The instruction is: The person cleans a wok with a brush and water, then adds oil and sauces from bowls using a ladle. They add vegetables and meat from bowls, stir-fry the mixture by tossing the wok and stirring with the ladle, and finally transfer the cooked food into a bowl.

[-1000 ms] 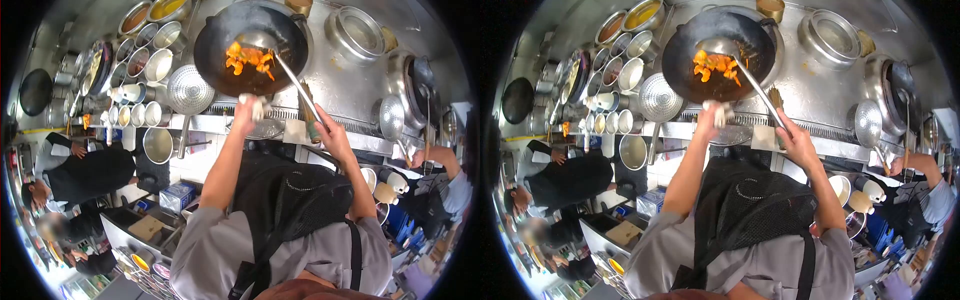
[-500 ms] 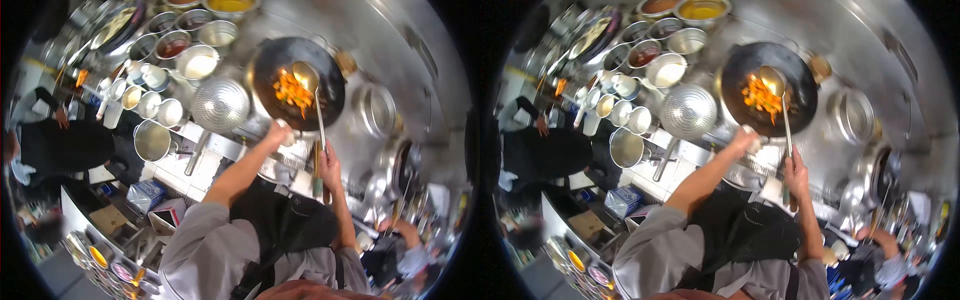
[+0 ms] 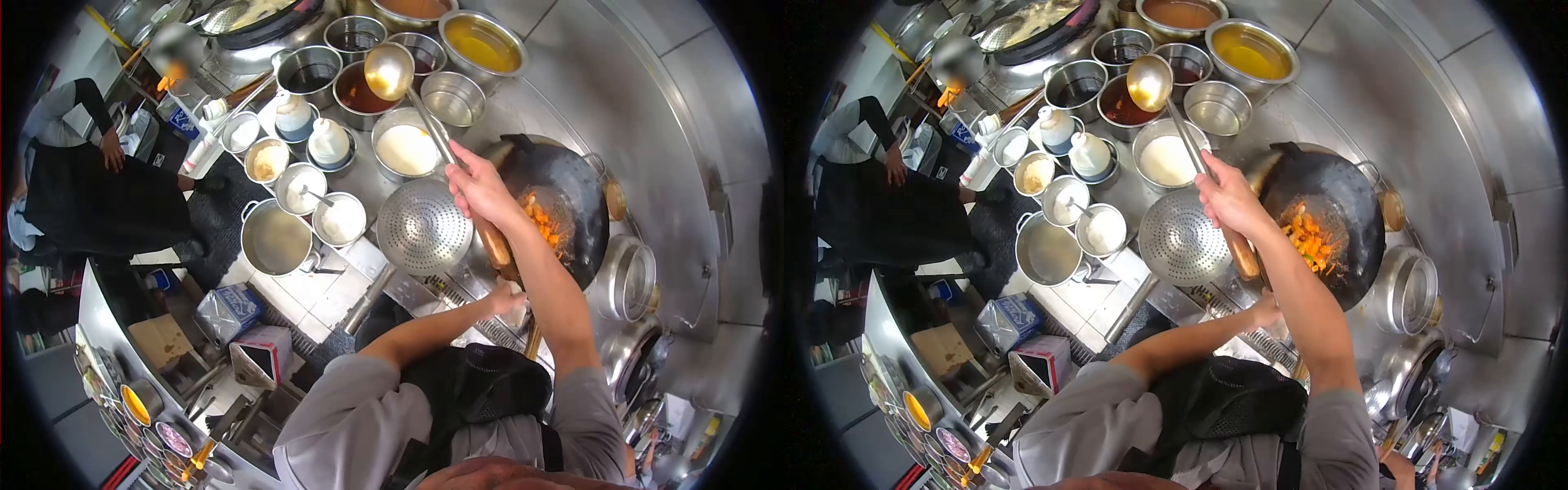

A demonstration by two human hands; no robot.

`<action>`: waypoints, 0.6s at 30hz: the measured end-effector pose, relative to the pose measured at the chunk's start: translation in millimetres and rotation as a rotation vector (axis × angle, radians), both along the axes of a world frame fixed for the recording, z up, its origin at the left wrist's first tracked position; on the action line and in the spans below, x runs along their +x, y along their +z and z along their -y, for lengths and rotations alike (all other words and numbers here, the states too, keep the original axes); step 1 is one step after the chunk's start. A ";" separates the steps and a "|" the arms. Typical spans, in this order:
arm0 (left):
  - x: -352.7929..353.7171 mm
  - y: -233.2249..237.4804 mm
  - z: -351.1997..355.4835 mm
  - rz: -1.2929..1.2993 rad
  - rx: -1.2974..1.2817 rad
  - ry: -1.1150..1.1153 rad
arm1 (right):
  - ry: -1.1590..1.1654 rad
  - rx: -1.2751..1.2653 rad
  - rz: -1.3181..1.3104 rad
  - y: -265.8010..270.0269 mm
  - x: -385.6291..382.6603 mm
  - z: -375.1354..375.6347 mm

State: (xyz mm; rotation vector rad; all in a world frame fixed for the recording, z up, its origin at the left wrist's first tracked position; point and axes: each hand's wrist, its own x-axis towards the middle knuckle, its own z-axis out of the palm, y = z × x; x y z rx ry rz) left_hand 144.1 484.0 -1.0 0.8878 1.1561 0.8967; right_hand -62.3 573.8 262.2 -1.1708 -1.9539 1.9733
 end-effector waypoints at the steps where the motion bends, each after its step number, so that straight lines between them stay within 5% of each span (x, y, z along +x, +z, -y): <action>1: 8.0 -16.0 -4.2 0.039 0.042 -0.037 | 0.044 0.054 0.056 -3.3 -11.8 -1.8; 7: -4.4 13.6 -1.5 0.046 -0.083 0.040 | 0.219 0.452 0.363 2.8 -51.9 3.4; 10: -17.6 33.4 2.6 0.096 -0.088 0.061 | 0.224 0.399 0.407 2.6 -62.1 0.2; 17: -16.4 32.1 1.0 -0.062 0.070 0.034 | 0.031 -0.079 0.035 -20.4 -50.0 2.4; 18: -24.1 42.6 4.6 0.150 0.142 0.036 | -0.016 -0.130 -0.019 -17.3 -47.3 6.2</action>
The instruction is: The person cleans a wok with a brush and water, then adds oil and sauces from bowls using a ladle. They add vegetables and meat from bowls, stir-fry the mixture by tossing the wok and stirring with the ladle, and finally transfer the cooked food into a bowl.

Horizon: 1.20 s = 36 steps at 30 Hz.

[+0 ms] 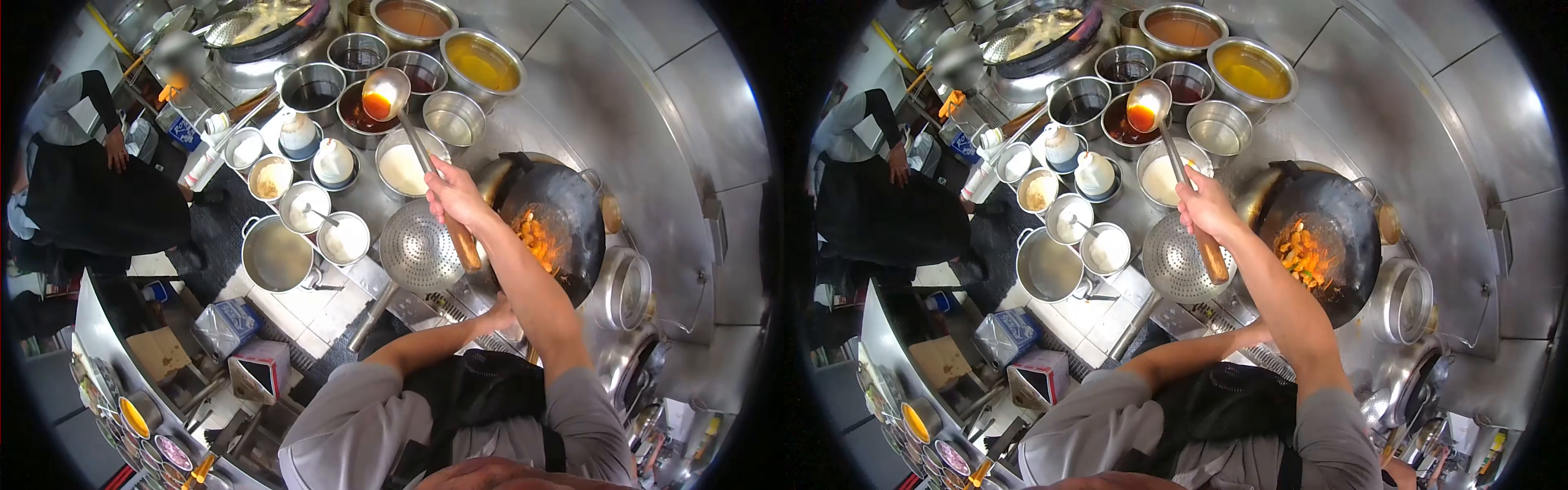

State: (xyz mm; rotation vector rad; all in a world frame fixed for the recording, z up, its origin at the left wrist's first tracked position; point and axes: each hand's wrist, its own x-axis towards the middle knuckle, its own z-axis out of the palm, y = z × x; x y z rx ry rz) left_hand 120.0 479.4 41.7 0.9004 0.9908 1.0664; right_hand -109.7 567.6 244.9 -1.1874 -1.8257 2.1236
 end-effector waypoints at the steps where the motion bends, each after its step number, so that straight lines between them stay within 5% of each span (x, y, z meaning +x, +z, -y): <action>1: -4.3 3.8 1.0 0.098 0.041 -0.007 | -0.052 -0.052 -0.054 4.1 1.9 2.2; 5: 0.8 -2.5 2.2 0.120 0.135 -0.026 | -0.153 -0.288 -0.202 25.4 24.7 -3.1; 8: 30.6 -43.4 -4.4 -0.213 -0.206 0.092 | -0.199 -0.361 -0.295 42.3 73.1 -0.6; 13: 30.6 -48.6 6.7 -0.120 -0.022 0.327 | -0.310 -0.342 -0.310 78.3 218.1 24.6; 15: 11.8 -2.9 15.7 0.042 -0.253 0.228 | -0.400 -0.259 -0.171 95.0 277.8 47.2; 16: 18.8 -17.4 16.0 0.219 -0.286 0.214 | -0.430 -0.119 -0.038 91.4 303.7 61.5; 18: 20.8 -18.5 8.0 0.065 -0.380 0.184 | -0.361 0.305 0.360 68.5 352.3 77.7; 19: 22.1 -26.2 6.3 0.008 -0.401 0.177 | -0.389 0.297 0.360 41.7 376.2 76.2; 21: 15.6 6.6 8.5 -0.027 -0.434 0.175 | -0.243 1.132 0.632 -3.4 410.5 65.5; 22: 13.5 19.5 8.6 -0.046 -0.463 0.204 | -0.296 0.930 0.770 -1.0 407.5 60.1; 26: 14.4 14.5 11.9 0.081 -0.418 0.224 | -0.342 0.942 0.888 -51.2 419.6 36.4; 28: 15.8 13.7 12.5 0.090 -0.412 0.234 | -0.293 1.083 0.630 -75.0 428.1 37.9; 31: 17.0 12.9 13.1 0.147 -0.424 0.247 | -0.088 1.097 0.572 -79.9 462.9 63.9; 33: 19.3 -14.0 9.8 0.243 -0.399 0.233 | -0.042 1.058 0.653 -63.7 496.9 85.6; 35: 18.8 8.5 12.4 0.222 -0.469 0.283 | 0.174 0.932 1.104 -34.3 529.0 104.3; 36: 16.9 11.8 12.7 0.283 -0.498 0.275 | 0.167 0.926 1.112 -22.7 541.7 112.6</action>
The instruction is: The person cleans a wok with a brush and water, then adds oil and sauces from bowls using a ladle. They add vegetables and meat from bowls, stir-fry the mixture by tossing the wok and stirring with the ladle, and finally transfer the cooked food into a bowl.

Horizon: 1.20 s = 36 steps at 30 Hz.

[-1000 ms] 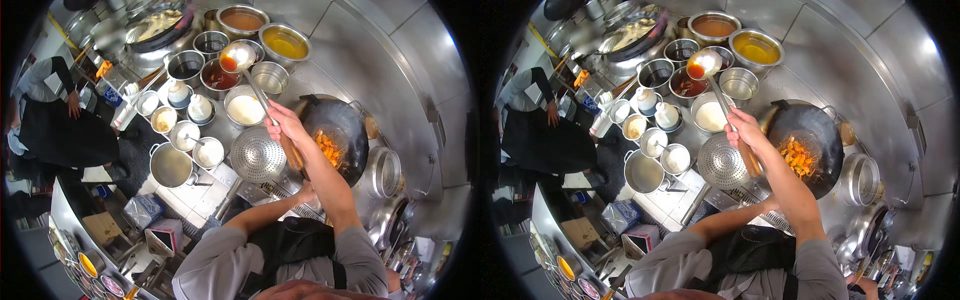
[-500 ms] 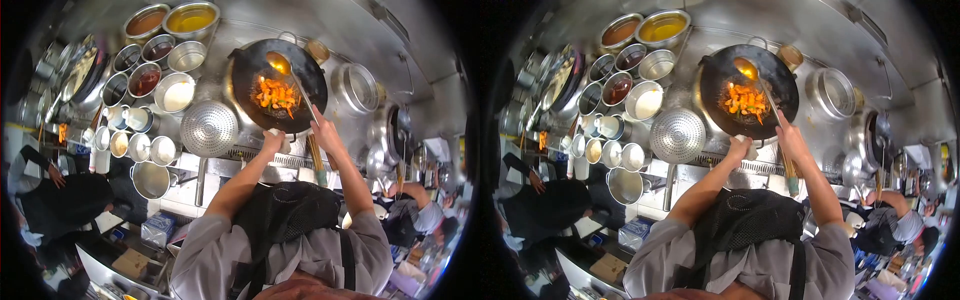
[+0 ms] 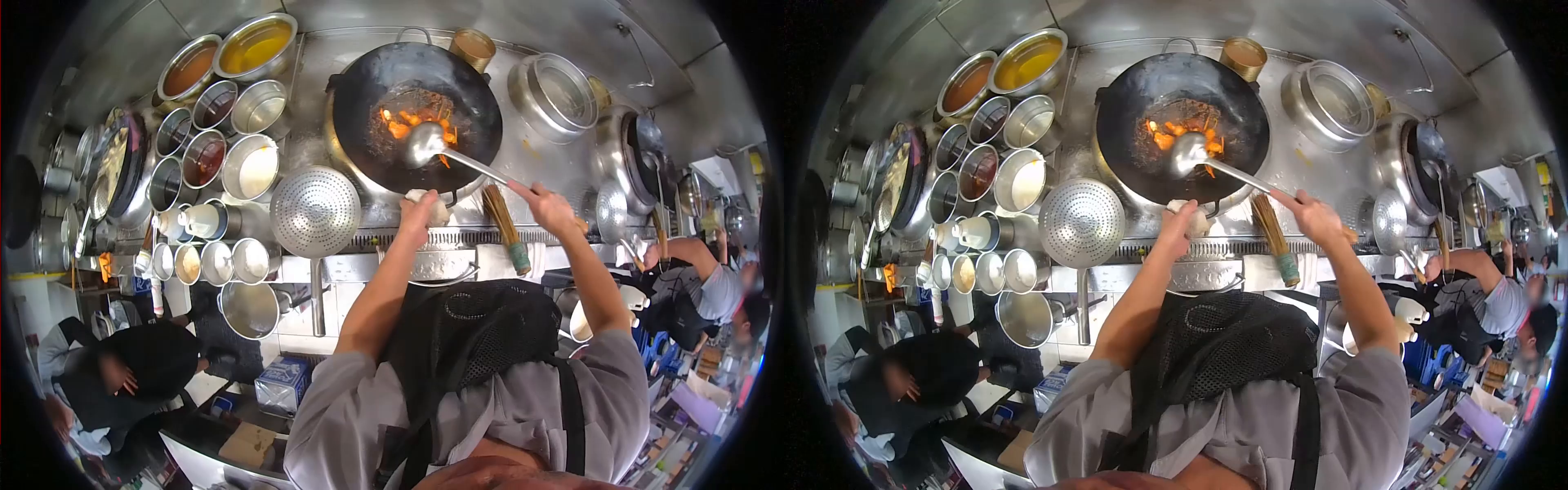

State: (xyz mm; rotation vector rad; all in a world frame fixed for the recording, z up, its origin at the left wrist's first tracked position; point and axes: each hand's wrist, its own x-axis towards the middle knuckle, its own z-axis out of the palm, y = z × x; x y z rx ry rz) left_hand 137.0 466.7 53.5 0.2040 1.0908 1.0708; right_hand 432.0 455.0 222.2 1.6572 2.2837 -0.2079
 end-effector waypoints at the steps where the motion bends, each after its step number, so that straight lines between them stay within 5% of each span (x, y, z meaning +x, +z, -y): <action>1: -0.6 -4.3 -1.2 0.063 -0.019 0.005 | -0.016 0.051 0.017 10.1 11.4 7.2; 5: -3.8 -9.9 -14.2 0.205 -0.033 -0.082 | -0.121 0.278 -0.199 -1.5 46.2 28.7; 11: 16.9 54.4 23.0 0.013 0.078 0.058 | -0.210 0.257 -0.548 -1.3 32.1 59.7; 13: 16.7 55.6 22.5 0.071 0.038 0.013 | -0.178 0.157 -0.857 1.4 28.6 72.4; 15: 15.8 81.6 52.7 0.096 0.042 0.041 | -0.165 0.086 -0.871 38.3 44.8 79.1; 19: 42.2 142.9 119.4 0.050 -0.022 0.156 | -0.295 -0.612 -0.754 130.6 84.9 97.8; 20: 45.9 137.9 114.2 0.054 -0.021 0.135 | -0.018 -0.456 -0.761 99.2 107.3 96.5; 24: 52.1 84.2 97.7 0.024 0.009 0.029 | 0.098 -0.317 -0.801 31.4 87.2 66.6; 27: 66.1 14.5 127.5 -0.043 0.168 0.108 | -0.091 -0.148 -0.613 -13.7 47.0 54.1; 29: 57.8 -5.7 165.3 -0.071 0.151 -0.026 | -0.084 -0.075 -0.645 -33.3 36.7 74.6; 31: 54.4 11.6 188.4 0.017 0.161 -0.008 | -0.072 0.002 -0.662 -32.4 42.2 94.1; 32: 52.3 3.0 189.1 -0.144 0.279 0.024 | 0.002 0.004 -0.740 -30.4 53.1 102.0; 35: 49.6 110.1 153.8 0.038 0.034 0.040 | 0.045 -0.144 -0.806 5.3 67.8 124.2; 36: 45.7 110.6 136.2 0.017 0.050 0.054 | 0.050 -0.156 -0.803 26.9 65.7 121.4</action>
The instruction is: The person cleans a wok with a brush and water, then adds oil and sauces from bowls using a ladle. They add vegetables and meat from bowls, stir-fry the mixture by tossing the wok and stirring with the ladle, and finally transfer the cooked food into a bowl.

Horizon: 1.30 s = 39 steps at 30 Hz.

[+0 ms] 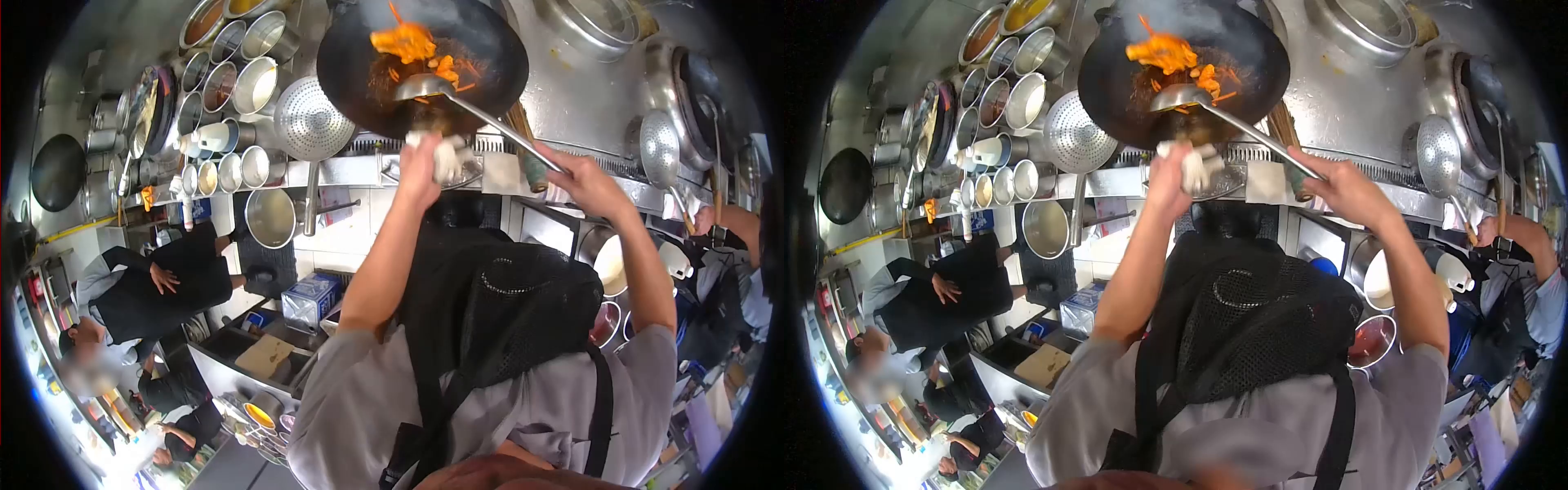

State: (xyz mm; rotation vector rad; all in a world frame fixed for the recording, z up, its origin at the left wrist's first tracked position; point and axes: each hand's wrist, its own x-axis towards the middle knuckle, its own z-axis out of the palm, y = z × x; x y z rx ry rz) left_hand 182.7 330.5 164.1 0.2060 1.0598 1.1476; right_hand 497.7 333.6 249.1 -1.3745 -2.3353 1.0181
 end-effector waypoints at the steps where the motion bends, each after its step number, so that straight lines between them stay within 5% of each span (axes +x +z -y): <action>1: -3.2 -0.6 -19.9 -0.020 0.025 0.006 | -0.028 -0.138 0.060 23.6 -3.2 -4.2; 5: -5.8 -28.1 -0.7 0.055 0.032 -0.041 | -0.119 -0.505 0.122 86.0 -1.4 -18.7; 9: -8.5 -0.9 46.4 0.042 0.018 -0.043 | -0.201 -0.813 0.244 133.6 10.2 -35.9; 13: -15.6 28.1 -21.2 0.105 -0.015 -0.088 | 0.051 -0.255 0.268 75.2 -9.8 -58.0; 15: -13.2 -3.1 -50.1 0.023 -0.013 -0.023 | 0.003 -0.054 0.212 15.8 -26.3 -67.2; 20: -11.9 -100.2 21.6 -0.005 0.123 -0.061 | -0.231 0.182 0.155 -80.5 -72.2 -39.1; 23: -26.5 -96.6 60.3 0.001 0.122 -0.106 | -0.184 -0.022 0.100 -49.5 -56.2 -9.1; 25: -28.2 -49.6 49.7 0.025 -0.002 -0.115 | -0.085 -0.122 0.117 -10.9 -42.7 3.3; 30: -23.0 -10.5 -40.3 0.018 0.013 -0.048 | -0.060 -0.254 -0.027 60.9 -34.8 -3.9; 32: -27.2 -15.6 -31.9 0.049 -0.006 -0.067 | -0.218 -0.596 0.211 113.5 -45.8 -17.1; 37: -24.0 13.4 14.4 0.082 -0.089 -0.058 | 0.029 -0.522 0.330 117.0 -6.4 -37.9; 39: -29.5 23.5 -25.3 0.101 -0.037 -0.094 | 0.076 -0.233 0.314 106.3 -25.3 -53.0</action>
